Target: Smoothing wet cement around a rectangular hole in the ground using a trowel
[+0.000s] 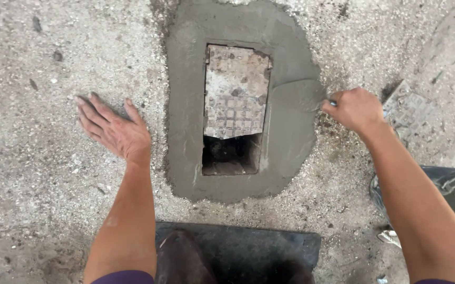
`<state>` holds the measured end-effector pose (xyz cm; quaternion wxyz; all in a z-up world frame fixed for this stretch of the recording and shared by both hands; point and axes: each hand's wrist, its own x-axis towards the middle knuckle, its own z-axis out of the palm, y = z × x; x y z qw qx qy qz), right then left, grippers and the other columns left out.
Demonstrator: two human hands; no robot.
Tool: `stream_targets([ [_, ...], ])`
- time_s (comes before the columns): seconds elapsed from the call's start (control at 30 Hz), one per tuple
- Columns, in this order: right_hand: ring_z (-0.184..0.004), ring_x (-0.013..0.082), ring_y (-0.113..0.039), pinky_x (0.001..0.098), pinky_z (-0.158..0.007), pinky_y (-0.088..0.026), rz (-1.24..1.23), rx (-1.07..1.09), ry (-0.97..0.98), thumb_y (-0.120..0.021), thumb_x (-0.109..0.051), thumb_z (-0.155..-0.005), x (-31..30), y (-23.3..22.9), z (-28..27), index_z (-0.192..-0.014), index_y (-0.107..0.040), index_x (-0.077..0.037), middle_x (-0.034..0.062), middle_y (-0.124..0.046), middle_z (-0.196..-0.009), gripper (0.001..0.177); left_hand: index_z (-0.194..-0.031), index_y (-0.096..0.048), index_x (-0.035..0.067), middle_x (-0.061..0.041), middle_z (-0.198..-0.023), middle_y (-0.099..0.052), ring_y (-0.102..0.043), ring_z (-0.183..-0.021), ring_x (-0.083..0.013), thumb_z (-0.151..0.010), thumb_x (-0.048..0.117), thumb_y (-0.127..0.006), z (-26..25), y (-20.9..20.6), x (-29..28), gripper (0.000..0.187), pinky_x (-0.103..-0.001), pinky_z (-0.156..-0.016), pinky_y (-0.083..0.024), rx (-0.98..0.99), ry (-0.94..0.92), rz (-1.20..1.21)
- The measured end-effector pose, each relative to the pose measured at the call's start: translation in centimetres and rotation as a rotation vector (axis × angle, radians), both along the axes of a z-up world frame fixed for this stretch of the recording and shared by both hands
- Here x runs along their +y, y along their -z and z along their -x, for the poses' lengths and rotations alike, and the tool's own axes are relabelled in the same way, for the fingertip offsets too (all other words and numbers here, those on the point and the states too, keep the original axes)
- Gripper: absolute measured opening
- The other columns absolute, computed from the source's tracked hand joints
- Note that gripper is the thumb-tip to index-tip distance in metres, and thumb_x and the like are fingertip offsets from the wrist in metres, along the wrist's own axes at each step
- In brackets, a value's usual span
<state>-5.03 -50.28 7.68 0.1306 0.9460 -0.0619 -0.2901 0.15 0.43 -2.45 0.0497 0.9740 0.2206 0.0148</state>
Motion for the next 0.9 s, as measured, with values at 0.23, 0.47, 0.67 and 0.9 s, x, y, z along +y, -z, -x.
stream_targets([
  [0.23,-0.093,0.0397,-0.075,0.0509,-0.081,-0.059,-0.012,-0.082,0.114,-0.053,-0.058,-0.097,-2.7,2.1,-1.9,-0.093,-0.082,-0.024,0.0133,-0.079,-0.088,0.045,-0.164,-0.020,0.009,-0.014,-0.167,-0.010,-0.008,-0.155,-0.0345,-0.112,0.059,-0.042,-0.3,-1.5,-0.6,0.075,-0.054,-0.127,-0.014,0.138,-0.067,0.066],
  [0.47,-0.102,0.0475,-0.068,0.0582,-0.088,-0.054,-0.211,-0.123,0.325,-0.057,-0.062,-0.092,-0.9,1.7,-1.9,-0.095,-0.081,-0.015,0.0218,-0.075,-0.095,0.053,-0.163,-0.019,0.009,-0.016,-0.167,-0.010,-0.007,-0.155,-0.0347,-0.112,0.058,-0.040,-0.5,-2.9,-0.9,0.075,-0.055,-0.127,-0.011,0.169,-0.078,0.098],
  [0.67,-0.103,0.0476,-0.068,0.0568,-0.089,-0.054,-0.242,-0.055,0.413,-0.057,-0.063,-0.088,0.9,2.9,-0.6,-0.089,-0.082,-0.017,0.0220,-0.076,-0.095,0.052,-0.165,-0.011,0.014,-0.015,-0.168,-0.010,-0.005,-0.155,-0.0327,-0.113,0.060,-0.038,-0.5,-2.6,-0.9,0.075,-0.053,-0.128,-0.009,0.198,-0.085,0.098],
  [0.9,-0.100,0.0441,-0.071,0.0535,-0.089,-0.054,-0.277,0.083,0.413,-0.051,-0.060,-0.088,4.4,-0.5,3.6,-0.081,-0.083,-0.013,0.0200,-0.078,-0.090,0.057,-0.165,-0.009,0.015,-0.014,-0.169,-0.007,-0.004,-0.156,-0.0317,-0.113,0.059,-0.035,-0.6,-3.4,-0.9,0.073,-0.052,-0.129,-0.011,0.217,-0.072,0.116],
])
